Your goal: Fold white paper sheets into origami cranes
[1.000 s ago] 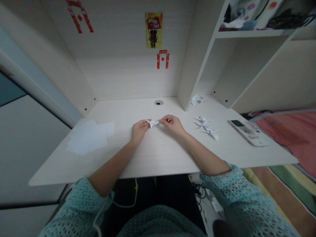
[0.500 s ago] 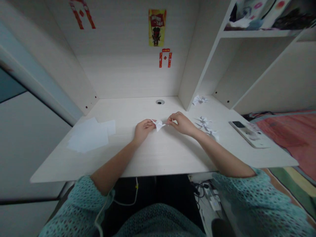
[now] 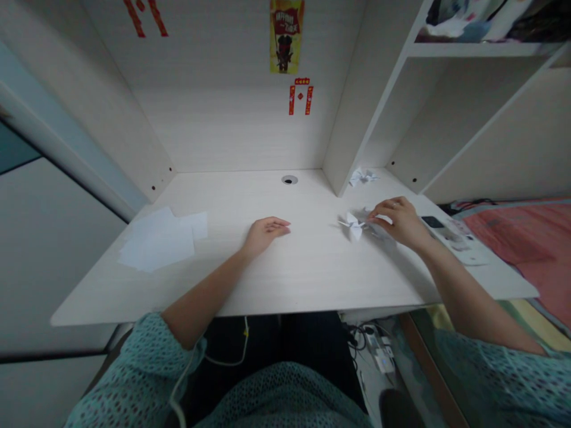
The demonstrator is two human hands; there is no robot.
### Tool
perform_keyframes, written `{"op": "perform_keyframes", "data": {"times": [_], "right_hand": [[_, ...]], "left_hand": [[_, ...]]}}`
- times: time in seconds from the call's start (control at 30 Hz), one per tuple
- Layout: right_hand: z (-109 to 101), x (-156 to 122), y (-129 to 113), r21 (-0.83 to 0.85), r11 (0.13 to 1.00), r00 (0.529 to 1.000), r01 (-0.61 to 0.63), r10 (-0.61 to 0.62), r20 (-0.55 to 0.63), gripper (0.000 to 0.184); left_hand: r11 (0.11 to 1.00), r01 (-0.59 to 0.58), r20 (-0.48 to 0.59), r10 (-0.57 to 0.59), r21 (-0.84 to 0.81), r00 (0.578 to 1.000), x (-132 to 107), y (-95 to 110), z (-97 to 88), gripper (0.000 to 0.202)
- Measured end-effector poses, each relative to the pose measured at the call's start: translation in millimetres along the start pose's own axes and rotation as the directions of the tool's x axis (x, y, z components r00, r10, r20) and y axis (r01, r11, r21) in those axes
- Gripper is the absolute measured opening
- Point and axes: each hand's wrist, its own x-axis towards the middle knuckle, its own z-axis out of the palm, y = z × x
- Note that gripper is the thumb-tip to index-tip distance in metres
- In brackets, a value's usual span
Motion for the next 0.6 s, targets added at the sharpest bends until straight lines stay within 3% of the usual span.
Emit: {"op": "perform_keyframes", "data": {"times": [0.33, 0.6], "right_hand": [[6, -25, 30, -0.124, 0.991, 0.999, -0.04, 0.044, 0.025, 0.022], [-1, -30, 22, -0.162, 0.983, 0.996, -0.089, 0.085, -0.032, 0.026]], "left_hand": [[1.0, 0.013, 0.026, -0.013, 0.014, 1.0, 1, -1, -1.3, 0.023], [0.999, 0.04, 0.028, -0.04, 0.016, 0.999, 0, 2, 0.6, 0.023]]}}
